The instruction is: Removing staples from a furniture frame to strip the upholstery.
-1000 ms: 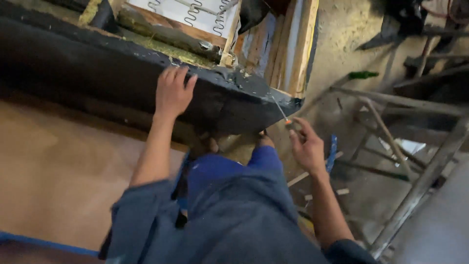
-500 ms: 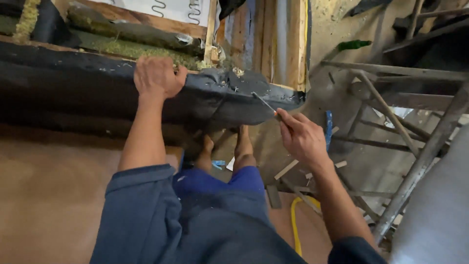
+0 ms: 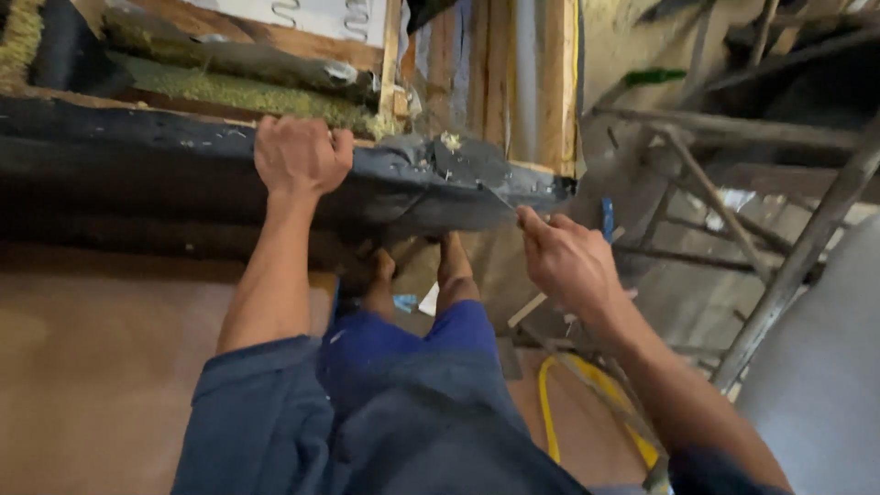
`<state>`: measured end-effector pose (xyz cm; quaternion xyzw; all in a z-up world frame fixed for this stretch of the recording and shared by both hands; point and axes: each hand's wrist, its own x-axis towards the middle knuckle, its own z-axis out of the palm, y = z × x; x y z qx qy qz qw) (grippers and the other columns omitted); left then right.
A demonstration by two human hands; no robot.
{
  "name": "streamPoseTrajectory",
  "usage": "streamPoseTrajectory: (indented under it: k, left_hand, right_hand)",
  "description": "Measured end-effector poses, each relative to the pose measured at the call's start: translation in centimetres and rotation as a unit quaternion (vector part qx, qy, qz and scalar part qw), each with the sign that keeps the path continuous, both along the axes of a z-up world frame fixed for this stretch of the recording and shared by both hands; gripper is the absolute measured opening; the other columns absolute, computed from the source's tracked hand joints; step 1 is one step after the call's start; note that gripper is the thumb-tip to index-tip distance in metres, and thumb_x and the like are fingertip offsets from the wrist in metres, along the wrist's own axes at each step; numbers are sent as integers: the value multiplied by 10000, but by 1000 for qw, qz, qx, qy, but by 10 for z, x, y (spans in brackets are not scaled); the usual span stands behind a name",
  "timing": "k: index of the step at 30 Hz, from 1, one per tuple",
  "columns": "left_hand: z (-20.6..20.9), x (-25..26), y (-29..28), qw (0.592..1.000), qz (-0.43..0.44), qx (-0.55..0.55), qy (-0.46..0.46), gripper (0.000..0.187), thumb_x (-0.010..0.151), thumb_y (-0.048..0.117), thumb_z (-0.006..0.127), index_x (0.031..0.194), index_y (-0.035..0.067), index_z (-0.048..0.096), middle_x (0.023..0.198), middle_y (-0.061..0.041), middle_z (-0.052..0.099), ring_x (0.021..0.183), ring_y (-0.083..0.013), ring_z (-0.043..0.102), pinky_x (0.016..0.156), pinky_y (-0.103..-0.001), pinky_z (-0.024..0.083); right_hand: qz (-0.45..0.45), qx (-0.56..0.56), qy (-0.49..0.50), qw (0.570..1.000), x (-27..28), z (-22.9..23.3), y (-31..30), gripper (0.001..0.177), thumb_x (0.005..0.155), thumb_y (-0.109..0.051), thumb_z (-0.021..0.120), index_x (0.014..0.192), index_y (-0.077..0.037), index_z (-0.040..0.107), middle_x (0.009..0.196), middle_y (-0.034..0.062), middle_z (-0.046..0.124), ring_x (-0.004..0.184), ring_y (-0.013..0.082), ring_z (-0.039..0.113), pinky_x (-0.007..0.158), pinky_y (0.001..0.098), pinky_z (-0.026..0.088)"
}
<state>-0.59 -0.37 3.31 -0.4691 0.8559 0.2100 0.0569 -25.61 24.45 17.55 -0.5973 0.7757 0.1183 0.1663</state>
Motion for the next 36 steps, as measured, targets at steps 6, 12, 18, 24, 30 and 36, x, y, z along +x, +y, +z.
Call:
streamPoseTrajectory:
  k: [6,12,18,24,30,36]
  left_hand:
    - [-3,2,3,997,1,-66,41,335,810,273,493,545,102,605,485,-60,511,557,-298,610,801,-418,477]
    - [-11,3,7,992,5,-105,63,305,783,269,517,521,114,545,455,-36,430,496,-261,529,761,-370,484]
    - [-1,4,7,990,-17,-126,60,293,757,279,541,616,54,666,525,-102,573,592,-331,652,742,-425,498]
    - [-9,7,6,989,-35,-130,64,279,773,294,536,629,81,644,540,-93,562,617,-329,654,734,-417,496]
    - [-22,12,6,988,-14,-125,90,269,767,292,536,567,119,587,476,-50,468,524,-304,565,733,-373,481]
    - [-17,13,6,990,-19,-121,73,261,775,300,532,594,126,603,498,-47,489,523,-278,551,742,-365,482]
  right_hand:
    - [-118,-147,-42,981,47,-45,56,420,959,-298,525,1370,-255,599,724,97,576,559,331,645,502,441,520]
    - [-165,-163,-53,971,52,-42,46,409,946,-266,570,1352,-267,621,801,57,634,603,286,648,557,401,531]
    - [-467,-208,-620,595,52,-132,82,424,1022,-218,482,1438,-141,503,662,56,511,449,113,419,367,233,348]
    - [-353,-118,-927,34,39,-185,102,360,972,-473,505,781,-168,512,568,-82,376,347,36,326,289,195,264]
    - [-441,-344,-537,632,-49,-35,85,256,1030,-346,433,1139,-118,474,802,123,458,664,189,449,579,320,398]
    - [-290,-218,-268,892,-17,-4,58,409,916,-84,659,1320,-148,653,1010,171,643,910,322,637,811,438,495]
